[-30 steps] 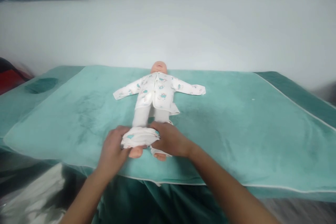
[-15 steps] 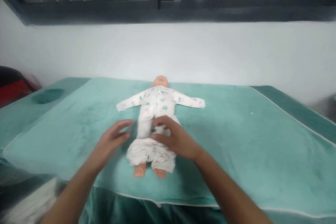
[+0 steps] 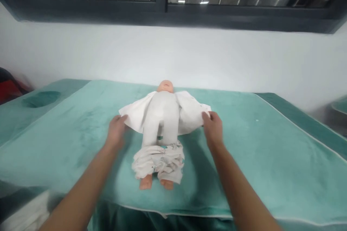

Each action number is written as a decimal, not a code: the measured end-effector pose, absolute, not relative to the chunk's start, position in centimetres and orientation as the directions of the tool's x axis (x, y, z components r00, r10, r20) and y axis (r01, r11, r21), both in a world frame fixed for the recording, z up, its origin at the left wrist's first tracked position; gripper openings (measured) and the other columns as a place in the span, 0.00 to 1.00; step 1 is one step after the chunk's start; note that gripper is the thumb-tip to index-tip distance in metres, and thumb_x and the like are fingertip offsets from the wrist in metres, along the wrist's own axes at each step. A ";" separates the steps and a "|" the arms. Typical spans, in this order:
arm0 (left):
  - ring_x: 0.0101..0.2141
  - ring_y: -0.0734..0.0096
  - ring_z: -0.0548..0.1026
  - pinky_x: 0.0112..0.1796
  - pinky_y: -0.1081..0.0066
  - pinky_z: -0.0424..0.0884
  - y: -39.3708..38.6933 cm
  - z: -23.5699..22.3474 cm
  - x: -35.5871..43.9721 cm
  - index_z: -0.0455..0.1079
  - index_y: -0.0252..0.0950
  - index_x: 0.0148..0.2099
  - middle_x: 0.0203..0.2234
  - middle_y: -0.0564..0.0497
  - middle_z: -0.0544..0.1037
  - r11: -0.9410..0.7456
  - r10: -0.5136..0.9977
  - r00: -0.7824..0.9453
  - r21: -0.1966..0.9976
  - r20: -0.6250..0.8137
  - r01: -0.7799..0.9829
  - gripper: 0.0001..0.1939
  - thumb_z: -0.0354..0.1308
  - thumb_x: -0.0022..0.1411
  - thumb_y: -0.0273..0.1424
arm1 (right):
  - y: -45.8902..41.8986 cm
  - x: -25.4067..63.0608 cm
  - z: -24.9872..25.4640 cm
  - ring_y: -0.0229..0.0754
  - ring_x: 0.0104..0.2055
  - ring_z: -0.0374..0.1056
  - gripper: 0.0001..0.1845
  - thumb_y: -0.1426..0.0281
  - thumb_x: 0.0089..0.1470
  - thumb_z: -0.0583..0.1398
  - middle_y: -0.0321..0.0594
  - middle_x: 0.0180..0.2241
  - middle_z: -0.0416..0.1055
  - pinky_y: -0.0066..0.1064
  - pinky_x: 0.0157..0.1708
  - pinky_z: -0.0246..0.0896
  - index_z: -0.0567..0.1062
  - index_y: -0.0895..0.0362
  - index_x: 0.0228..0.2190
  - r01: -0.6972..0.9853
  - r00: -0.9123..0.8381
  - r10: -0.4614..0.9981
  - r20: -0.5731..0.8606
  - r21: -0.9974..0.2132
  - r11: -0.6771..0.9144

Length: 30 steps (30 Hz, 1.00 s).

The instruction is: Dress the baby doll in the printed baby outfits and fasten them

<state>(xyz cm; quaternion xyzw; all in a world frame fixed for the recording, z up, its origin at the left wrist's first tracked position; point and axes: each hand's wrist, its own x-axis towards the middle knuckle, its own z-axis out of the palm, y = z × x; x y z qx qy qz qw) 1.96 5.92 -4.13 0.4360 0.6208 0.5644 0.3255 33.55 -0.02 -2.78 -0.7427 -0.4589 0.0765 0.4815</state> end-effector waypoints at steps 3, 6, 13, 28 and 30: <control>0.41 0.66 0.72 0.41 0.67 0.69 4.8 -5.2 0.1 0.66 0.37 0.43 0.41 0.48 0.72 -0.020 0.886 -0.443 0.967 0.134 0.252 0.11 0.58 0.56 0.30 | -2.0 35.2 -4.7 0.46 0.36 0.65 0.17 0.59 0.51 0.60 0.45 0.39 0.70 0.39 0.37 0.61 0.71 0.57 0.39 0.648 0.641 0.629 0.439 -0.749 -0.138; 0.44 0.64 0.72 0.47 0.64 0.69 2.6 -4.8 0.6 0.70 0.38 0.43 0.42 0.48 0.74 -0.126 0.981 -0.101 0.937 0.167 0.325 0.10 0.59 0.58 0.34 | -3.9 32.6 -5.1 0.45 0.35 0.66 0.13 0.58 0.55 0.59 0.42 0.35 0.72 0.39 0.38 0.62 0.73 0.54 0.37 0.660 0.369 0.871 0.324 -0.751 0.000; 0.47 0.63 0.70 0.51 0.64 0.65 -1.4 -2.2 1.1 0.75 0.40 0.37 0.43 0.49 0.73 -0.409 0.806 0.571 0.842 0.155 0.350 0.08 0.60 0.63 0.38 | -5.3 27.7 -1.9 0.39 0.34 0.65 0.11 0.62 0.59 0.61 0.37 0.32 0.69 0.32 0.35 0.60 0.73 0.55 0.29 0.515 -0.363 0.923 0.130 -0.797 0.315; 0.31 0.69 0.69 0.33 0.70 0.63 -3.2 -0.3 2.3 0.67 0.37 0.28 0.28 0.52 0.71 -0.421 0.686 0.727 0.797 -0.032 0.433 0.23 0.43 0.71 0.42 | -5.9 27.6 -0.4 0.40 0.31 0.61 0.12 0.64 0.65 0.53 0.37 0.29 0.66 0.33 0.31 0.52 0.65 0.54 0.29 0.756 -0.484 0.863 0.142 -0.430 0.495; 0.30 0.69 0.68 0.32 0.70 0.62 -2.8 -0.5 2.8 0.64 0.37 0.27 0.26 0.52 0.71 -0.421 0.701 0.712 0.788 -0.032 0.450 0.23 0.42 0.71 0.42 | -5.0 27.4 -0.9 0.40 0.30 0.61 0.10 0.65 0.64 0.53 0.38 0.30 0.67 0.32 0.31 0.52 0.65 0.54 0.30 0.792 -0.403 0.877 0.263 -0.379 0.478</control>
